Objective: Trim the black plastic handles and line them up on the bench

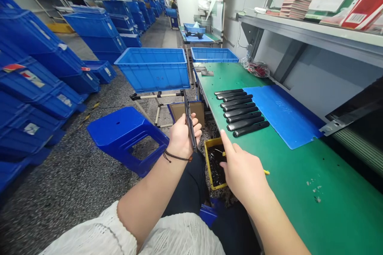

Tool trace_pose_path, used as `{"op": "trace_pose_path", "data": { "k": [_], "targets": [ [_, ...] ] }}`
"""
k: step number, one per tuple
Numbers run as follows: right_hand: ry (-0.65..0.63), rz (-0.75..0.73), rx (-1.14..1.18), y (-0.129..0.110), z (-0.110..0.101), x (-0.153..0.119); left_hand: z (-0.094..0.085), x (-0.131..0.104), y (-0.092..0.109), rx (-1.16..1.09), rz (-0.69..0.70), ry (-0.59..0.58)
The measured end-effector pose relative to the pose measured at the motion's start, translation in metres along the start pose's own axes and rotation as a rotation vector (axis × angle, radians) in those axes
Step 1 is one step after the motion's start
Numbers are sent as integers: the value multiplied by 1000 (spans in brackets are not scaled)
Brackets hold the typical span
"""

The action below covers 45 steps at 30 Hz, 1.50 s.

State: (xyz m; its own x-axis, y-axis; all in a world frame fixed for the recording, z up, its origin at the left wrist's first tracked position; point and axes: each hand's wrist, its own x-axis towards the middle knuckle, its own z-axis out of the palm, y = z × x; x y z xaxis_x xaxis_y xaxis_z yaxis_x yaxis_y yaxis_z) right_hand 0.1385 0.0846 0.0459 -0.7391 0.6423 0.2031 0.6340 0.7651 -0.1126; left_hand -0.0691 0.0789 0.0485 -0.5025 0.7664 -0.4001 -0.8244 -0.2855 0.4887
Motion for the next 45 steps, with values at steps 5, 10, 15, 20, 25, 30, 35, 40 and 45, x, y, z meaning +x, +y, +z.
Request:
{"op": "trace_pose_path", "data": {
  "k": [5,10,15,20,25,30,35,40,45],
  "targets": [
    [243,-137,562,-28,0,4,2,-5,-19,23,-34,-57],
    [466,-120,683,-31,-16,1,-17,-10,-27,415,554,-31],
    [309,-80,801,-39,-44,-11,-45,-35,-21,802,895,-545],
    [198,-109,577,-31,-58,-15,-38,-37,-7,956,724,-822],
    [186,-288,276,-18,-57,-13,-30,-29,7,1074,765,-1008],
    [206,-248,304,-30,-41,-12,-33,-28,6,1151,773,-1105],
    [289,-277,250,-33,-35,-10,-35,-28,3,1167,766,-1081],
    [438,-334,33,-31,-40,-8,-37,-34,-1,1170,926,-1021],
    [650,-331,-135,-32,-35,-7,-39,-48,-11,1154,949,-896]
  ]
}}
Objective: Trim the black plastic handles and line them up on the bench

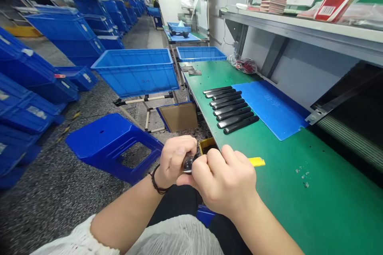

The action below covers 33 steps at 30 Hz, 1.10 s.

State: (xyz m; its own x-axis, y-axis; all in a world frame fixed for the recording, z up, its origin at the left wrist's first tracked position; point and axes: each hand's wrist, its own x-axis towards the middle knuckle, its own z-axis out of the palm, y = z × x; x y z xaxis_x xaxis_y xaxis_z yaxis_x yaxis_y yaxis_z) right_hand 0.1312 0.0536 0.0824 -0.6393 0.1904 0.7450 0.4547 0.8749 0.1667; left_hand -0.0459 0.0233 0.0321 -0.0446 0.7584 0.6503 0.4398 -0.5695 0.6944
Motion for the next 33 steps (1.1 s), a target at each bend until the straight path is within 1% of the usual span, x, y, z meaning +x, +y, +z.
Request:
{"op": "trace_pose_path", "data": {
  "k": [3,5,6,8,10,11,12,14,16,19,22,27,30,33],
  "targets": [
    [62,-8,-62,1,6,-5,8,-5,7,-38,-129,42],
    [95,-9,-86,2,9,-8,13,-8,12,-112,-232,55],
    [114,-8,-89,4,10,-10,15,-10,14,-176,-278,39],
    [142,13,-47,7,12,-10,18,-12,19,-367,-352,-60],
    [157,75,69,11,11,-9,19,-13,22,-567,-412,-195],
    [149,118,156,14,10,-8,20,-14,21,-636,-435,-232],
    [133,160,250,17,8,-6,21,-15,21,-676,-452,-237],
    [81,224,411,24,3,-3,22,-17,16,-693,-474,-180],
    [7,243,457,31,-2,-2,22,-18,11,-687,-488,-120],
    [-82,241,338,38,-7,-4,21,-19,8,-673,-504,-105],
    [-128,243,276,38,-7,-6,20,-18,12,-648,-492,-129],
    [-164,226,226,33,-1,-8,22,-18,17,-630,-492,-162],
    [-158,177,134,32,2,-8,26,-18,17,-657,-518,-138],
    [-115,131,43,32,5,-8,31,-17,16,-693,-550,-100]
  ]
}}
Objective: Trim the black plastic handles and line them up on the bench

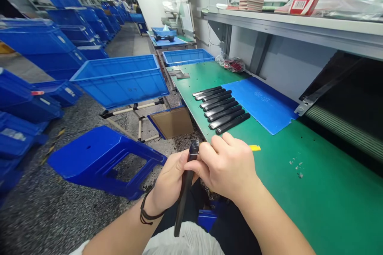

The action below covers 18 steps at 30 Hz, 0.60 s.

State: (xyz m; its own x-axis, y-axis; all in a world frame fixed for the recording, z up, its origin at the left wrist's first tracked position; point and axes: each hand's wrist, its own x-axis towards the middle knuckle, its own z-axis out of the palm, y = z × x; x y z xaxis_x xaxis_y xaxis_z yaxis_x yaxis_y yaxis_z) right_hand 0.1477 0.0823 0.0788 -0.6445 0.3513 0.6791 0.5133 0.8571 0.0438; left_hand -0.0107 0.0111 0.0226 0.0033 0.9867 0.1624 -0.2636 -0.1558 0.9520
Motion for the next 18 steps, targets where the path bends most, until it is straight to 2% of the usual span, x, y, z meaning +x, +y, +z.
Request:
{"op": "trace_pose_path", "data": {
  "k": [6,10,18],
  "targets": [
    [35,-1,-71,0,6,-1,10,7,0,-155,-15,52],
    [38,0,-58,0,9,-1,12,12,1,-229,-14,37],
    [12,133,184,-3,-1,0,0,3,7,-8,-25,-29]
  ]
}}
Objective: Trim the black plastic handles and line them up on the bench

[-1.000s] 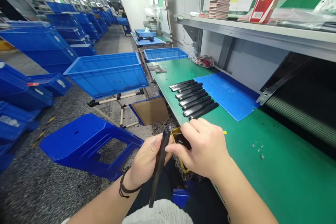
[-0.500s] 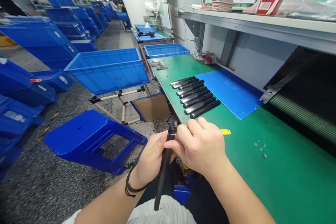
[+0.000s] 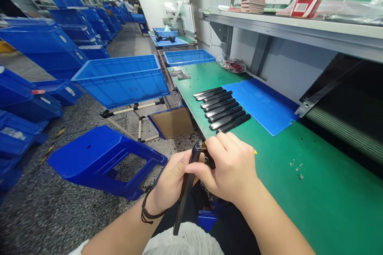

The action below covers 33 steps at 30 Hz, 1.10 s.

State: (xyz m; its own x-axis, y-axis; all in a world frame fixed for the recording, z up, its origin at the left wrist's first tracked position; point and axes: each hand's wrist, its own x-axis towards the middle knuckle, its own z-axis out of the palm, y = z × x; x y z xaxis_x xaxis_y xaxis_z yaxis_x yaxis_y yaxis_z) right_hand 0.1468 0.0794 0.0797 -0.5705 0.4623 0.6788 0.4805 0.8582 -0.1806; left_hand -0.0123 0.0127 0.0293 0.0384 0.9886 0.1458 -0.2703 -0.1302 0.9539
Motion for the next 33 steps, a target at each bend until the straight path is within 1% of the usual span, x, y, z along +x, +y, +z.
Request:
{"op": "trace_pose_path", "data": {
  "k": [4,8,11,16,20,23,28,33],
  "targets": [
    [-30,-11,-59,1,-5,2,0,-3,0,24,-9,-37],
    [39,-63,-182,3,-6,2,3,-2,-3,-36,-29,-39],
    [76,-96,-248,2,-2,0,5,2,-3,-73,-33,2],
    [71,-124,-236,-2,5,-1,7,7,4,-59,-6,80],
    [52,-120,-226,-3,7,-1,7,8,6,-47,4,102],
    [34,-129,-209,-6,10,-1,6,10,8,-28,31,161],
    [-7,-149,-179,-13,16,-4,2,15,15,-4,24,274],
    [-52,-149,-154,-17,22,-7,-1,21,20,-9,34,302]
  ]
}}
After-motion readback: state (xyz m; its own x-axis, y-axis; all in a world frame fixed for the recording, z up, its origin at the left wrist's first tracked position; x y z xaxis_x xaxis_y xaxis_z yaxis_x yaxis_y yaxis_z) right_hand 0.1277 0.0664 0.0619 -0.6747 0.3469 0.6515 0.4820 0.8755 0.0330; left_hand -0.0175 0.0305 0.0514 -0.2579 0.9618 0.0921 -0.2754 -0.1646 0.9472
